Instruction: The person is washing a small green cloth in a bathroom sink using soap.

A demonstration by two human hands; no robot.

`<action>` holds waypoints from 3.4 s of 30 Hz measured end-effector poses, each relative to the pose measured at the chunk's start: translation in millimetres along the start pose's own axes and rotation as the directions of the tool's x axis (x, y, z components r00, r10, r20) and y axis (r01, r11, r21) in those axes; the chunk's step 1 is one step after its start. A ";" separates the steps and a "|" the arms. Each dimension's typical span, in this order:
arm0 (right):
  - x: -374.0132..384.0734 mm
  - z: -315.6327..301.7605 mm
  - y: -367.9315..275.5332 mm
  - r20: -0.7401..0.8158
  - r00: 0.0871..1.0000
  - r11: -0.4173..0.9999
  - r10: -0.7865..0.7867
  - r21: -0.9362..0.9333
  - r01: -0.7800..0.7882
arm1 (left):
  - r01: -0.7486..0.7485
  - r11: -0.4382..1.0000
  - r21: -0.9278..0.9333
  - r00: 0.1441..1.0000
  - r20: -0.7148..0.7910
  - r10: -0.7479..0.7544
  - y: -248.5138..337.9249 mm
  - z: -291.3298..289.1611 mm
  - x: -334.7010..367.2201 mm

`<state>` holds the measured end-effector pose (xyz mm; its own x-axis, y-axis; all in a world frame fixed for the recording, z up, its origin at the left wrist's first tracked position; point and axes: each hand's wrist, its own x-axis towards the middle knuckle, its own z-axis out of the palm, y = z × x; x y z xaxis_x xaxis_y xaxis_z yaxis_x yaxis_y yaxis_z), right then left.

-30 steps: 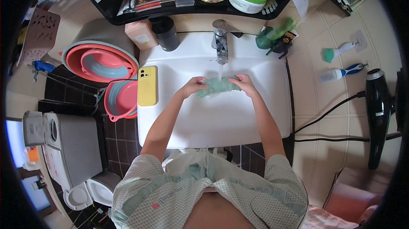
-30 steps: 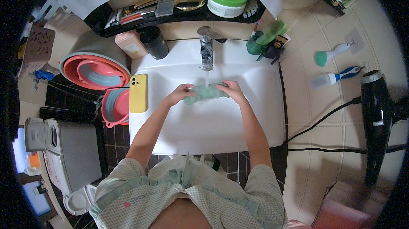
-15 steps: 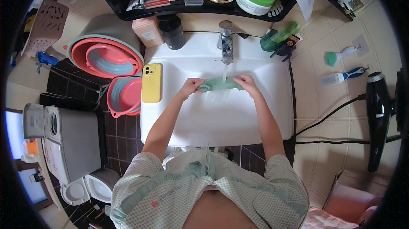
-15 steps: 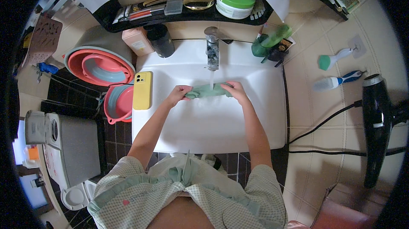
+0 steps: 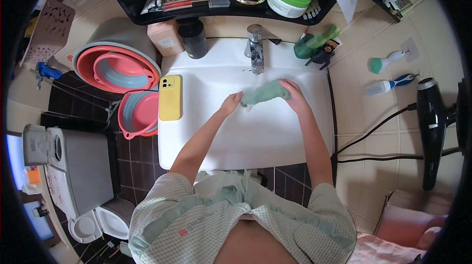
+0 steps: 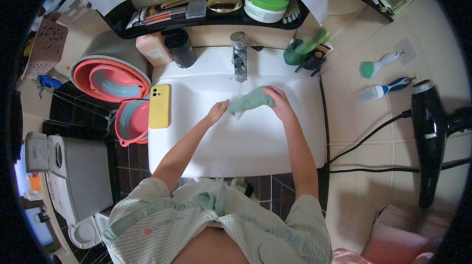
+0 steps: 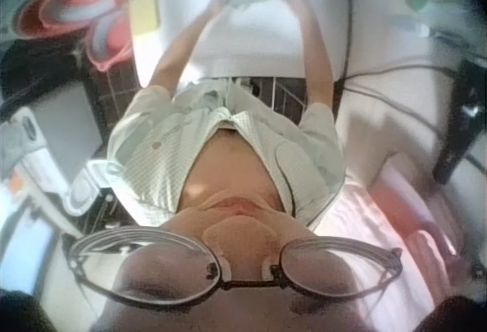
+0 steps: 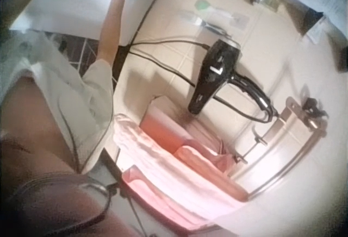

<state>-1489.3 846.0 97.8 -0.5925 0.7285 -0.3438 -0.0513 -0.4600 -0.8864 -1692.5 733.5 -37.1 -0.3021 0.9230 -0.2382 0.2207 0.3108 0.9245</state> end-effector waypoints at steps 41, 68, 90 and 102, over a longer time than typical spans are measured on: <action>46.4 86.8 125.9 -0.132 0.988 0.960 -0.085 -0.278 0.045 | 0.324 0.802 -0.501 0.939 0.271 -0.210 47.0 -30.4 -17.7; 49.7 19.4 89.9 -0.252 0.953 0.939 0.169 -0.253 -0.234 | 0.238 0.947 -0.213 0.952 0.244 -0.184 56.0 -16.5 -18.4; 25.5 31.6 133.1 -0.282 0.960 0.999 -0.004 0.043 0.017 | 0.508 0.458 -0.730 0.861 0.444 -0.248 45.5 21.1 -17.1; 14.1 4.2 104.0 0.143 0.980 0.769 -0.139 -0.608 0.198 | 0.137 0.831 -0.539 0.975 -0.074 -0.209 34.1 -4.6 -7.7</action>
<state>-1506.4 806.3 2.0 -0.6886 0.7052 -0.1689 0.3321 0.0996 -0.9380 -1686.9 736.0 -2.4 -0.4096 0.8181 -0.4036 -0.3576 0.2630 0.8961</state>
